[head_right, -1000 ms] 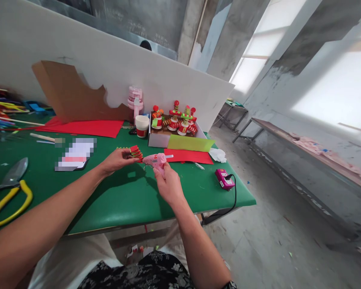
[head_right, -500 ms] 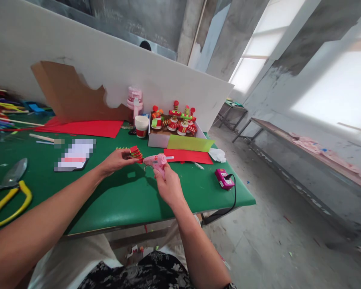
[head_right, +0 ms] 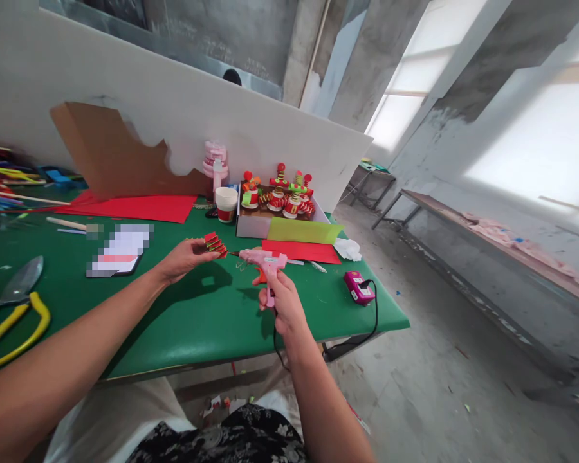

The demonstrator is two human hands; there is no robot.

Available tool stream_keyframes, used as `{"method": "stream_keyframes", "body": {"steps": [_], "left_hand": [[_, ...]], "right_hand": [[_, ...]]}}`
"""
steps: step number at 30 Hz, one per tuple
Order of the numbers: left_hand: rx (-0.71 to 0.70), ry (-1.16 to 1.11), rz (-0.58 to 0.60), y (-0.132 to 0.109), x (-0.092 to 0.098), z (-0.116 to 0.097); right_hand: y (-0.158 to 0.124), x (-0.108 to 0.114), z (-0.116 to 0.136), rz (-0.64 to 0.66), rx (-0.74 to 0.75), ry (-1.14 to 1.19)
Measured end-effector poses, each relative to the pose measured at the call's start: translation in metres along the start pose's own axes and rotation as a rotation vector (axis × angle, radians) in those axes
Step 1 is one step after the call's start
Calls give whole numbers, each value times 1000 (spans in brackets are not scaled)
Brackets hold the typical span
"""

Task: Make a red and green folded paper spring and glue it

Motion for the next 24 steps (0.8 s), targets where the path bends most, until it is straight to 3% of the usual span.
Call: {"method": "stream_keyframes", "body": {"steps": [5,12,18,22,24], "left_hand": [[1,-44,0,1,0,3],[11,-97,1,1,3,5],[16,-79,-14,1,3,7],[4,-86,-24,2,4,9],[0,-96,-35,2,5,10]], "right_hand": [[-1,20,-6,-33,-58,140],[-11,90,1,-146,-123,-56],[-6,131,3,-295,-136,-552],[-2,135,10,-427,-94,-1093],[-2,126,16,-558,-6,-1269]]}}
Point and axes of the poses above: each hand's wrist, its own y-axis towards the middle knuckle, its own x-axis out of the back of the hand, z = x × y, the point moved 2 cm from there along y, towards the middle knuckle, and after that the axes turned 4 degrees about z, right-handed, at the moved point
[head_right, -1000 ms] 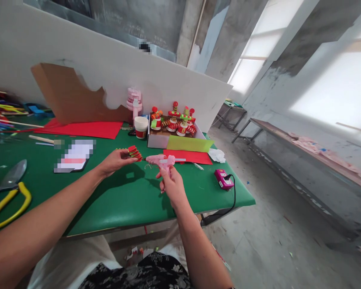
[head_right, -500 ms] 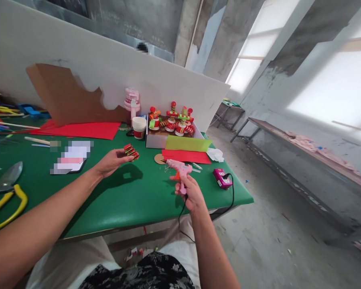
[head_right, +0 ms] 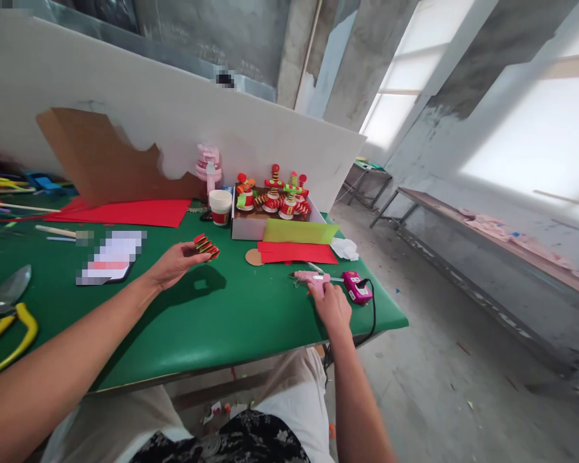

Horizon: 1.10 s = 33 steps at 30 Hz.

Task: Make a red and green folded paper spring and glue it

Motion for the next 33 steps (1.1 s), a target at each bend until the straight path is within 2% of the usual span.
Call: {"method": "stream_keyframes", "body": {"steps": [2,3,4,6,7,10,11,13,16,23,28,33], "left_hand": [[-2,-2,-5,0,0,0],[-3,-1,-10,1,0,0],[-6,3,-18,1,0,0],[-14,20,-31,1,0,-1],[-20,33,-35,1,0,-2],[-40,70,-60,1,1,-4],[-48,79,-73,1,1,-5],[-57,95,-93,2,2,-6],[-56,127,-84,4,2,-4],[-142,365,-80,9,5,-4],[-162,412,-85,9,7,-4],[-159,442,-59,9,5,-3]], "right_hand": [[-6,-1,18,-169,49,19],[-8,-6,31,-197,97,109],[-11,-15,47,-164,171,242],[-12,-39,84,73,266,591],[-11,-54,104,223,254,775],[-4,-95,157,546,35,1161],[-1,-105,169,589,-47,1234],[5,-120,184,596,-148,1341],[9,-133,185,539,-151,1419],[10,-148,173,799,-76,1397],[10,-146,177,885,-122,1444],[7,-145,177,889,-165,1465]]}}
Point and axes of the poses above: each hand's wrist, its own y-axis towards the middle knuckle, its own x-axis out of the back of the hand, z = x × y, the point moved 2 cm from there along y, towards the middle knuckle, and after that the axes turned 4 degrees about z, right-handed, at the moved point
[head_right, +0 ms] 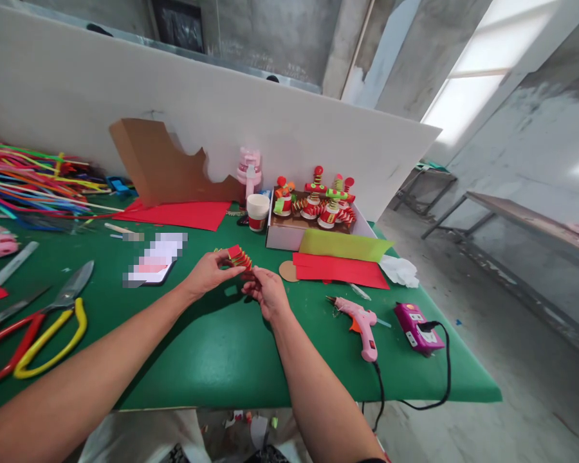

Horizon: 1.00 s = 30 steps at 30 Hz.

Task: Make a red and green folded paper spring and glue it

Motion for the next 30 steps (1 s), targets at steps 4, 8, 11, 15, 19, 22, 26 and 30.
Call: {"method": "stream_keyframes", "body": {"steps": [4,8,11,15,19,22,26,30], "left_hand": [[15,-24,1,0,0,0],[66,-98,3,0,0,1],[126,-209,15,-2,-1,2],[179,-306,5,-6,-1,3],[196,-296,17,-8,1,2],[186,-268,48,-9,1,1],[170,-199,92,-10,0,-2],[177,-161,108,-10,-1,-3]], "right_hand": [[0,0,1,-33,9,-22],[0,-1,3,-43,2,-54],[-1,-2,5,-57,-14,-74],[-3,-2,6,-50,-48,-67],[-4,-4,7,-7,-66,-43],[-5,-5,8,20,-79,-34],[-8,-6,9,23,-89,-77],[-9,-8,10,11,-95,-83]]}}
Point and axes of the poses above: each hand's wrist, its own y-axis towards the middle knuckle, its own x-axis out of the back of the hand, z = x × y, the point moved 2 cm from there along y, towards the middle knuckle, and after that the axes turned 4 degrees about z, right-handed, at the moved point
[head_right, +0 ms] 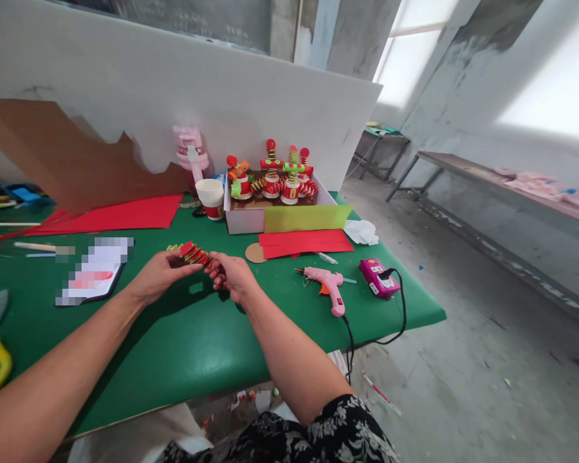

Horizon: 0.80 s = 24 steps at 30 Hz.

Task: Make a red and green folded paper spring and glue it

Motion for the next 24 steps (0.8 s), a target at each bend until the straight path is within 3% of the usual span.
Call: {"method": "stream_keyframes", "body": {"steps": [16,24], "left_hand": [[-33,-88,17,1,3,0],[10,-134,49,0,-5,4]], "right_hand": [[7,5,-4,-38,51,-110],[5,2,-3,-24,55,-139]]}}
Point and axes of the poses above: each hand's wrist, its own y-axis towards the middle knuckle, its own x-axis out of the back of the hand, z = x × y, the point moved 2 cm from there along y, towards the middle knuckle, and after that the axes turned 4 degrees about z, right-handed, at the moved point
